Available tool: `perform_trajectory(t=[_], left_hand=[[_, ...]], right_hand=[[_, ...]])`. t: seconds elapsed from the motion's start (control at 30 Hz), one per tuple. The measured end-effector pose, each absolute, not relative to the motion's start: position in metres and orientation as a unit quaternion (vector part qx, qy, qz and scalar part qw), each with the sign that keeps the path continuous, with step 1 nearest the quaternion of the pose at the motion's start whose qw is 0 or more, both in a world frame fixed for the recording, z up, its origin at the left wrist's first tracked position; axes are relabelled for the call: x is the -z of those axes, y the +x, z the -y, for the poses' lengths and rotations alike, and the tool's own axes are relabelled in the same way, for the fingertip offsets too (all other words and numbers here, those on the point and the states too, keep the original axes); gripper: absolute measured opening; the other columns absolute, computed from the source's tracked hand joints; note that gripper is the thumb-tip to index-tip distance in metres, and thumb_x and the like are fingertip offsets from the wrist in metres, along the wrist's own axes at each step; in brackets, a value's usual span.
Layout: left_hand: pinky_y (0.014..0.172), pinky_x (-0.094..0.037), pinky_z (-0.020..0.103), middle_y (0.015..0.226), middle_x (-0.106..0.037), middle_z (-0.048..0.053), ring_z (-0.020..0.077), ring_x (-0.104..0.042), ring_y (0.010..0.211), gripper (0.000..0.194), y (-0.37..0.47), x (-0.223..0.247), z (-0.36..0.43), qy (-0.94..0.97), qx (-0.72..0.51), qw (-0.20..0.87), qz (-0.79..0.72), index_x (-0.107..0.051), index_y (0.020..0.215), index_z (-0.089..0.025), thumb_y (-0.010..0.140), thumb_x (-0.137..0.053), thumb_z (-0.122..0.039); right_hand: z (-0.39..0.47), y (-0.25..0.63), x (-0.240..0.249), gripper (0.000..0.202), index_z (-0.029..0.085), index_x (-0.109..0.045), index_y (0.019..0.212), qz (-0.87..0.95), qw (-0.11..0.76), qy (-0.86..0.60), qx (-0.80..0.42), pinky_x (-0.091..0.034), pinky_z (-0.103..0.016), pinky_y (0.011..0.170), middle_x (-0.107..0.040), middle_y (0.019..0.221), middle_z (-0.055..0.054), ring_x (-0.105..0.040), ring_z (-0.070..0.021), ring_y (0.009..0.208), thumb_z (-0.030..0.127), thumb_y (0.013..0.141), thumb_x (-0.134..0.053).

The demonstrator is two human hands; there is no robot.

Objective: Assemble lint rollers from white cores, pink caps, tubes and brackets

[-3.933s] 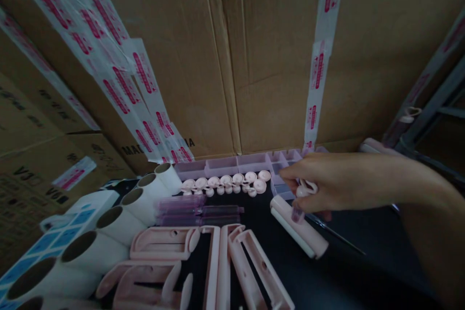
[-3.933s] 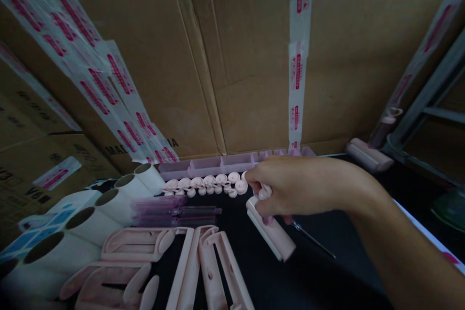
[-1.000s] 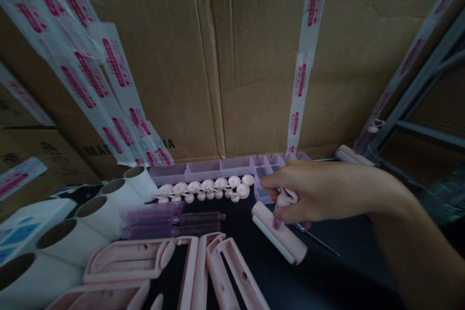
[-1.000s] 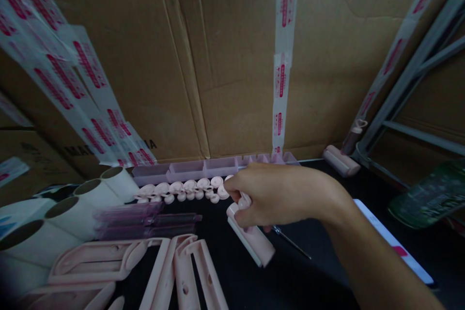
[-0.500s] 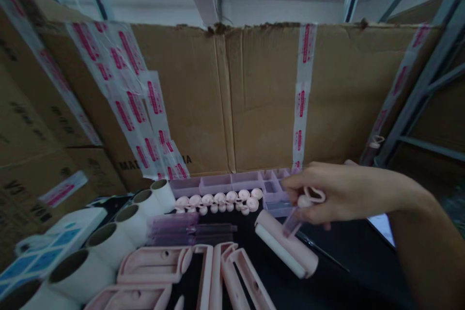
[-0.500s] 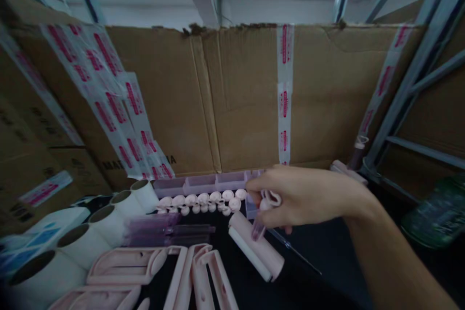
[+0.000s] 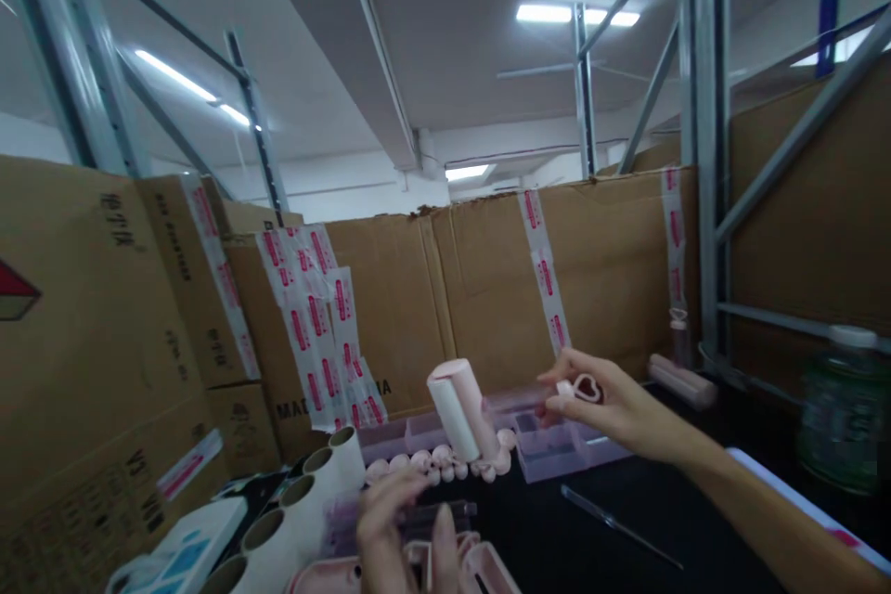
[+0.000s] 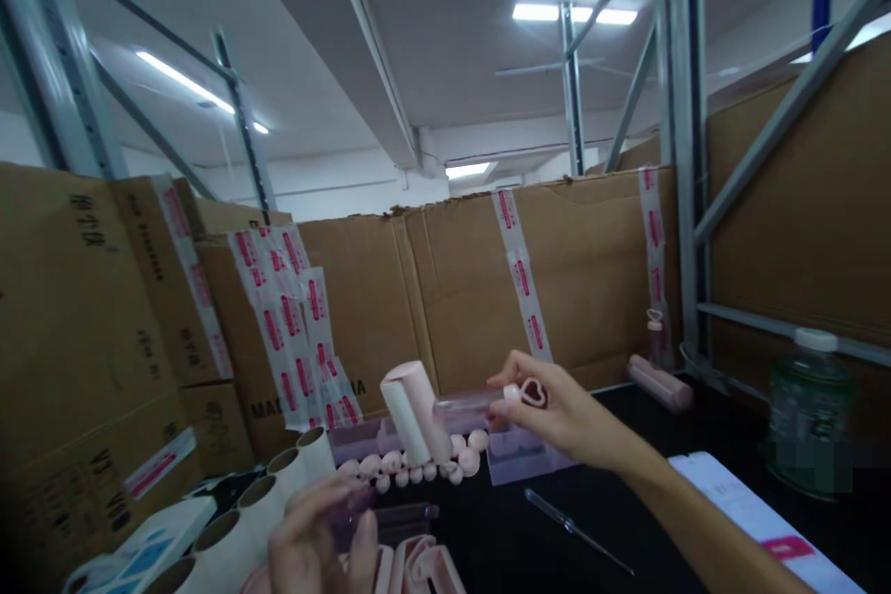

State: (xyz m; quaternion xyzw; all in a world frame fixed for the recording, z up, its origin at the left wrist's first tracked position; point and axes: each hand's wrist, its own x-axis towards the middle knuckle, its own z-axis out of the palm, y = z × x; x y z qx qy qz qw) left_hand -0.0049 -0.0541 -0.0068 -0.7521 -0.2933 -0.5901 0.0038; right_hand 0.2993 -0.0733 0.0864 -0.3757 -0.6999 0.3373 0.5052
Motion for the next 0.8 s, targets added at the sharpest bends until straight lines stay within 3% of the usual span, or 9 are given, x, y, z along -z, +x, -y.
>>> perform_trajectory(t=[0.13,0.3,0.4,0.5,0.57,0.7,0.8], left_hand=[[0.095,-0.060,0.044,0.134,-0.064,0.015,0.0275,-0.069,0.117,0.046,0.007,-0.006,0.025,-0.689,0.623,-0.027,0.370,-0.047,0.143,-0.019,0.103,-0.061,-0.038],[0.072,-0.065,0.029,0.100,-0.080,0.008,0.0229,-0.080,0.086,0.031,0.009,-0.008,0.021,-0.725,0.593,-0.037,0.349,-0.059,0.120,-0.018,0.102,-0.060,-0.043],[0.070,-0.064,0.028,0.095,-0.079,0.005,0.0211,-0.079,0.082,0.027,0.001,-0.004,0.026,-0.735,0.590,0.001,0.335,-0.058,0.117,-0.020,0.101,-0.062,-0.041],[0.072,-0.064,0.030,0.094,-0.078,0.004,0.0220,-0.078,0.082,0.029,-0.008,0.001,0.029,-0.744,0.585,0.061,0.316,-0.058,0.117,-0.021,0.095,-0.069,-0.036],[0.073,-0.063,0.032,0.095,-0.077,0.005,0.0229,-0.078,0.083,0.030,-0.012,0.003,0.029,-0.751,0.577,0.107,0.301,-0.060,0.116,-0.021,0.091,-0.073,-0.032],[0.072,-0.064,0.035,0.094,-0.077,0.008,0.0256,-0.079,0.082,0.032,-0.016,0.005,0.030,-0.762,0.558,0.201,0.259,-0.060,0.119,-0.020,0.097,-0.064,-0.044],[0.070,-0.064,0.037,0.095,-0.077,0.013,0.0284,-0.079,0.083,0.041,-0.016,0.004,0.032,-0.754,0.554,0.261,0.237,-0.057,0.122,-0.017,0.104,-0.048,-0.054]], right_hand=[[0.069,0.275,-0.047,0.043,0.026,-0.051,0.101,0.675,0.536,-0.341,-0.376,-0.056,-0.043,0.091,-0.075,0.090,-0.004,-0.077,-0.0286,0.093,0.063,0.092,-0.071],[0.054,0.253,-0.010,0.053,0.028,-0.048,0.097,0.692,0.525,-0.319,-0.379,-0.057,-0.048,0.091,-0.070,0.084,-0.003,-0.077,-0.0329,0.091,0.076,0.085,-0.068],[0.049,0.249,-0.001,0.049,0.027,-0.055,0.102,0.707,0.518,-0.328,-0.353,-0.051,-0.053,0.104,-0.072,0.107,-0.010,-0.072,-0.0361,0.113,0.073,0.088,-0.067],[0.058,0.246,-0.014,0.046,0.026,-0.058,0.124,0.725,0.514,-0.341,-0.307,-0.031,-0.054,0.124,-0.059,0.143,-0.015,-0.050,-0.0341,0.144,0.059,0.094,-0.070],[0.067,0.239,-0.034,0.050,0.027,-0.055,0.132,0.761,0.490,-0.339,-0.256,-0.027,-0.053,0.126,-0.053,0.150,-0.015,-0.044,-0.0324,0.148,0.049,0.092,-0.075],[0.080,0.215,-0.076,0.047,0.025,-0.057,0.121,0.849,0.402,-0.302,-0.164,-0.047,-0.044,0.107,-0.061,0.130,-0.010,-0.058,-0.0293,0.127,0.038,0.084,-0.084],[0.078,0.200,-0.096,0.048,0.023,-0.056,0.106,0.877,0.328,-0.318,-0.147,-0.049,-0.037,0.087,-0.060,0.110,-0.004,-0.059,-0.0236,0.100,0.039,0.075,-0.091]])
